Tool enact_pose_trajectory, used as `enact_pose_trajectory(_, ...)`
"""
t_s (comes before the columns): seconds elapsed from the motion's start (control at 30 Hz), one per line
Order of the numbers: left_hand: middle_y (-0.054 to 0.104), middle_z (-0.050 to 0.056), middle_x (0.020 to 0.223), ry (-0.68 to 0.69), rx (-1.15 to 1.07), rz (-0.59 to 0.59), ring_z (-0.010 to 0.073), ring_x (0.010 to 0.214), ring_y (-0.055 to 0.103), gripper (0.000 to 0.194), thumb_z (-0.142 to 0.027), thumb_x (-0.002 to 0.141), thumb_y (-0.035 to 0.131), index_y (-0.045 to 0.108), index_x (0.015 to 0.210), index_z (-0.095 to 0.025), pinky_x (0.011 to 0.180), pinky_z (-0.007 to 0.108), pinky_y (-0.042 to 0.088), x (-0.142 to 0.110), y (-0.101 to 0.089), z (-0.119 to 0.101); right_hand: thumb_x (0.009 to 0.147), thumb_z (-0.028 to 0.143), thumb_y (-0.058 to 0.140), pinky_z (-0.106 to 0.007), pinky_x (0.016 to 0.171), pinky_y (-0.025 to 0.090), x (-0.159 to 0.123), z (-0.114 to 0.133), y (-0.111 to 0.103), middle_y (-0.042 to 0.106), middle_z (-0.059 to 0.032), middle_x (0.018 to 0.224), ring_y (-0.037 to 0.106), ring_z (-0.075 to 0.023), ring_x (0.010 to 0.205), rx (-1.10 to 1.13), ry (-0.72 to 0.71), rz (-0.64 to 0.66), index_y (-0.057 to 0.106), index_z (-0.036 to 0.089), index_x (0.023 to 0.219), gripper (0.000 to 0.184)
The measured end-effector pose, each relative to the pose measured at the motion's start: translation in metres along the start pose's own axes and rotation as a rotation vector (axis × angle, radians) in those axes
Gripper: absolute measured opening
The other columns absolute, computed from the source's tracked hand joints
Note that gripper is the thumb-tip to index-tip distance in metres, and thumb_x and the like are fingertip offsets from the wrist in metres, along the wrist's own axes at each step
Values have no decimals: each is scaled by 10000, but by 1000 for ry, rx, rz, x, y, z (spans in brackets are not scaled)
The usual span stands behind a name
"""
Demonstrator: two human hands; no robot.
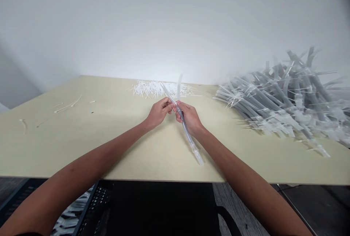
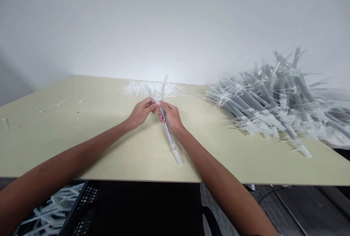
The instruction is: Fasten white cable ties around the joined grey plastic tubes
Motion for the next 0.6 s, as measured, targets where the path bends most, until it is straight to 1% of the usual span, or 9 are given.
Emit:
enact_pose_trajectory(0.07,578,14,786,-26,-6,12,117,700,527,292,-464,835,518,500,796,-175,710,266,426,1,0,6,733,468,645,-226,383,281,1,-1,-1,544,-16,660,412,-70,475,13,13,-2,598,155,680,321)
enact_pose_trajectory(0.17,568,16,742,-89,-17,36,119,670,533,361,-533,851,457,492,819,-175,679,271,437,2,0,20,740,467,635,-227,384,288,3,-4,-4,521,-3,603,397,-68,453,24,27,-13,592,153,675,323)
enact_pose_trajectory(0.3,549,24,630,-177,-21,138,124,573,517,480,-593,871,347,502,737,-159,596,277,421,1,4,35,749,459,620,-221,390,297,7,-5,-12,543,-10,700,406,-62,477,31,13,-23,609,159,762,300)
enact_pose_trajectory(0.37,522,19,572,-194,-15,187,124,539,504,518,-601,871,329,509,677,-156,582,278,410,-1,6,36,750,463,614,-221,392,302,8,-5,-14,538,-8,721,412,-63,486,18,3,-26,615,164,792,302)
enact_pose_trajectory(0.43,498,9,543,-186,1,202,122,530,494,518,-594,869,340,509,642,-159,588,277,402,-2,7,32,739,469,621,-223,394,312,9,-4,-16,531,-3,722,417,-64,488,-8,-7,-31,616,167,792,307)
enact_pose_trajectory(0.6,455,-19,501,-145,81,154,120,517,464,466,-544,869,374,491,611,-173,587,264,368,-4,5,21,720,482,633,-229,396,332,11,-1,-21,547,0,721,424,-60,461,-137,-49,-52,613,173,768,314)
Point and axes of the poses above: each hand's wrist, its own x-axis towards the middle knuckle, its own y-axis out of the palm, z = x × y, the point moved 9 cm from there along x, towards the middle knuckle
